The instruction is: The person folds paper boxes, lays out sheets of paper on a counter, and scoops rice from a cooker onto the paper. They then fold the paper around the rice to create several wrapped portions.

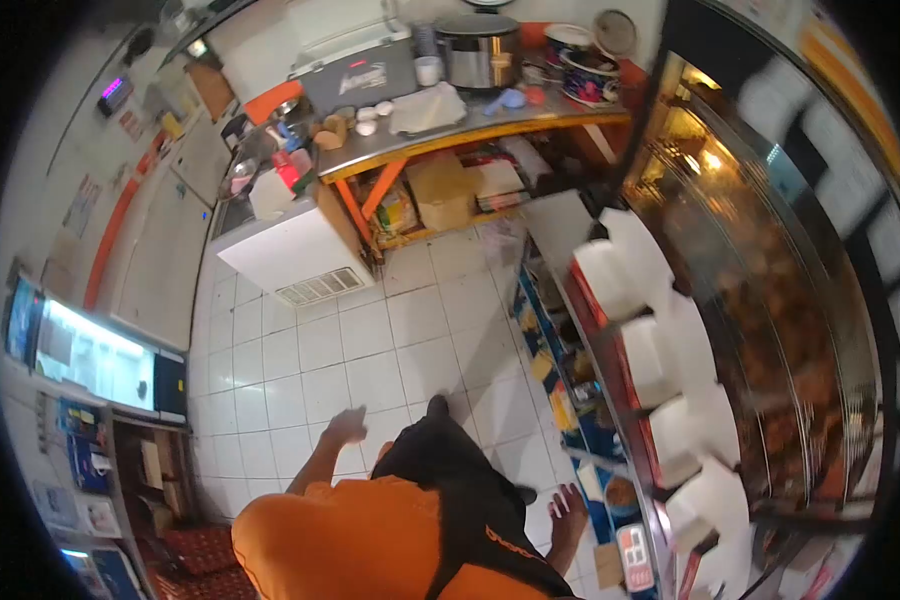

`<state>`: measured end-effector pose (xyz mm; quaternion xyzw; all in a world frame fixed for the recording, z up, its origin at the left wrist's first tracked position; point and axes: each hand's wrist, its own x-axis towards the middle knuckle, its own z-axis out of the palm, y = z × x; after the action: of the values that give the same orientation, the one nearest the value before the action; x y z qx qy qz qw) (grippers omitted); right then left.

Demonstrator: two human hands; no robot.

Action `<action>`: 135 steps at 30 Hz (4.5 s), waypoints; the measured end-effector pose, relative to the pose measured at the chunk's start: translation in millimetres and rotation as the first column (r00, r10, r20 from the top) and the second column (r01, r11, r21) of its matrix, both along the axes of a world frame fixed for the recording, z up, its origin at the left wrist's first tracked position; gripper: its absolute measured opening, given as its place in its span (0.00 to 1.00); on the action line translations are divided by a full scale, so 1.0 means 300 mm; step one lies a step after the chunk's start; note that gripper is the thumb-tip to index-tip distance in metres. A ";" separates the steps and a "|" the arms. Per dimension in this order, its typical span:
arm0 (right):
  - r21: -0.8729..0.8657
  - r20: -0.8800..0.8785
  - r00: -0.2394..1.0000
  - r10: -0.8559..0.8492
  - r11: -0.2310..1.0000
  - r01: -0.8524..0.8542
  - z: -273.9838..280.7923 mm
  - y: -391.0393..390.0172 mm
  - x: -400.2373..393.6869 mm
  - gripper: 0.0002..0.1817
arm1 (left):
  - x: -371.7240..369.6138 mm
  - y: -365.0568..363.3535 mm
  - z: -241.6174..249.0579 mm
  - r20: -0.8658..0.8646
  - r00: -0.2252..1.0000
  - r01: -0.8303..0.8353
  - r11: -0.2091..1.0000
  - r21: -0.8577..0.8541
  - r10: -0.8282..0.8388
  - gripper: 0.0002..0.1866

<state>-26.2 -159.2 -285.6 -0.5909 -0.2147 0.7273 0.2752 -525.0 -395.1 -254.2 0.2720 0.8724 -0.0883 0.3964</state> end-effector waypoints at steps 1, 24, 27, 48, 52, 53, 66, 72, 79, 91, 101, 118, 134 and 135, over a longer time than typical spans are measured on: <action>-0.046 0.007 0.998 0.055 0.997 -0.055 0.010 0.049 -0.162 0.26 | -0.079 -0.086 -0.067 0.076 0.997 -0.019 0.998 -0.059 0.023 0.36; 0.745 0.237 0.933 0.271 0.565 -0.354 0.198 1.942 -2.904 0.11 | -1.516 1.472 0.146 0.265 0.964 -0.242 0.522 0.818 0.031 0.26; 0.816 0.454 0.869 0.198 0.298 -0.495 0.159 2.251 -3.374 0.10 | -2.005 1.801 0.130 0.083 0.920 -0.215 0.315 0.925 0.384 0.13; 0.369 0.853 0.446 0.271 0.292 -0.883 0.236 2.782 -3.653 0.20 | -2.527 2.477 0.049 -0.355 0.934 0.193 0.880 0.434 -0.029 0.51; 0.473 0.844 0.519 0.139 0.267 -0.840 0.095 2.753 -3.696 0.27 | -2.502 2.498 -0.013 -0.312 0.949 0.158 0.926 0.343 -0.046 0.56; 0.501 0.827 0.547 0.132 0.269 -0.822 0.050 2.739 -3.712 0.27 | -2.503 2.479 -0.036 -0.354 0.929 0.240 0.904 0.354 -0.108 0.56; 0.656 0.533 0.844 -0.055 0.656 -0.372 -0.037 2.298 -3.233 0.10 | -2.616 2.553 -0.143 -0.435 0.780 0.626 0.577 0.525 -0.451 0.42; 0.096 0.735 0.666 0.132 0.951 -0.294 -0.992 2.037 -2.974 0.15 | -2.683 2.500 -0.261 -0.627 0.668 0.725 0.537 0.430 -0.400 0.45; -0.394 0.660 0.691 0.294 0.919 -0.015 -2.404 1.984 -3.182 0.67 | -2.647 2.524 -0.511 -0.733 0.559 0.808 0.452 0.378 -0.388 0.42; 0.381 0.908 0.276 -0.315 0.895 -0.233 -2.754 2.221 -3.620 0.21 | -2.657 2.472 -0.690 -0.767 0.488 0.846 0.442 0.298 -0.418 0.37; 0.196 0.627 0.649 -0.431 0.894 0.404 -1.958 1.791 -3.286 0.24 | -2.620 2.449 -0.457 -0.716 0.601 0.787 0.420 0.452 -0.355 0.33; 0.653 0.286 0.954 -0.094 0.747 -0.123 0.594 2.013 -2.950 0.10 | -2.526 2.350 0.153 -0.377 0.897 0.442 0.449 0.776 -0.231 0.30; 0.647 0.519 0.689 0.506 0.294 -0.703 0.806 2.644 -3.234 0.09 | -2.709 2.339 0.015 -0.273 0.746 -0.274 0.654 0.706 0.607 0.39; 0.652 0.518 0.685 0.512 0.282 -0.704 0.814 2.651 -3.267 0.09 | -2.693 2.343 0.005 -0.349 0.680 -0.278 0.667 0.691 0.645 0.40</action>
<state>-1006.4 636.1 -41.5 -0.3356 -0.7604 0.5225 0.1900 -1332.9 307.9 -252.7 0.0971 0.9709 0.2178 0.0222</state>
